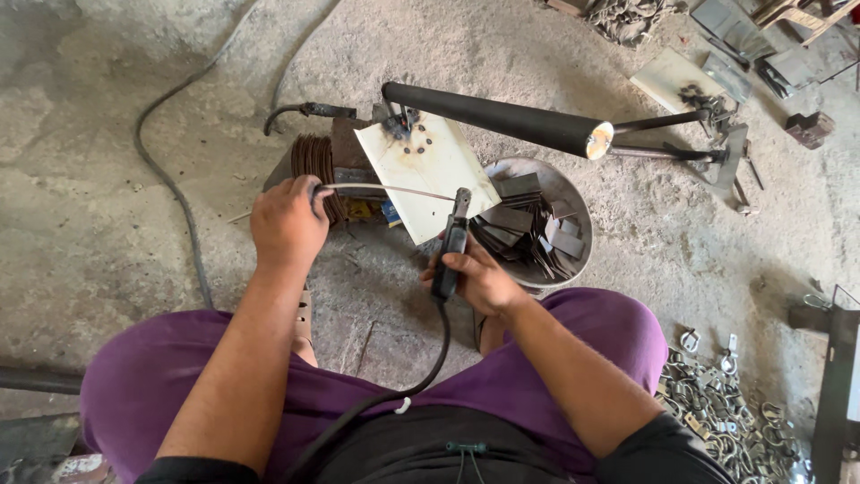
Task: The person welds a metal pipe to a metal plate using a welding torch. They repeatedly reposition the pipe and plate, apply welds at multiple points, and adjust the workpiece orientation throughout the process.
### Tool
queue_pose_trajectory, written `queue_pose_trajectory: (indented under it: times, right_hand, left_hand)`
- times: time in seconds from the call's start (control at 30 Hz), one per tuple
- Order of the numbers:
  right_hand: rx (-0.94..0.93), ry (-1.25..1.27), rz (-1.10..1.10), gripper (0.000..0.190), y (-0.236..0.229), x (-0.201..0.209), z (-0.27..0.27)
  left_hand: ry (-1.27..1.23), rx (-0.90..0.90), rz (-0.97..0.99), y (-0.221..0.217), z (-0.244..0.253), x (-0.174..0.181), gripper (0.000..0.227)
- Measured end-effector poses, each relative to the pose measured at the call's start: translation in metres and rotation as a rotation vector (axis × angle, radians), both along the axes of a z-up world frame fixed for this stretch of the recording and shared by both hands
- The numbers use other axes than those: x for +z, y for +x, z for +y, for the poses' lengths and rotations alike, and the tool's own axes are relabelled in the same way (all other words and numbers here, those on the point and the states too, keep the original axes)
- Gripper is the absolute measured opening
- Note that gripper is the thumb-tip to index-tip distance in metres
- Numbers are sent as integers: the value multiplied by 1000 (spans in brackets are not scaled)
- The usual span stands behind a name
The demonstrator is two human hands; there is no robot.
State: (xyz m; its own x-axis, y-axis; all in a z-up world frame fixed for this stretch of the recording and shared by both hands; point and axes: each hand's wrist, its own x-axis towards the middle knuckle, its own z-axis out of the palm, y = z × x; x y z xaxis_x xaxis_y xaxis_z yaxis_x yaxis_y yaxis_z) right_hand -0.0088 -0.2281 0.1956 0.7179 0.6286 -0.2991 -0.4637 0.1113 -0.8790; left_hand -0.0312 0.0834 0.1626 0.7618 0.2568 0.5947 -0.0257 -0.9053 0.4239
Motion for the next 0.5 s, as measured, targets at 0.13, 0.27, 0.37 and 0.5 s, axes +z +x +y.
queue_pose_trajectory:
  times: [0.13, 0.27, 0.37, 0.5]
  right_hand:
    - [-31, 64, 13, 62, 1, 3, 8]
    - [-84, 24, 4, 65, 6, 5, 10]
    - [-111, -121, -165, 67, 6, 10, 9]
    - [-133, -692, -864, 80, 12, 27, 1]
  left_hand:
    - [-55, 10, -11, 9, 1, 1, 8]
    - [-164, -10, 12, 18, 0, 2, 8]
    - [-193, -98, -1, 29, 6, 9, 14]
    - [-67, -129, -110, 38, 17, 19, 28]
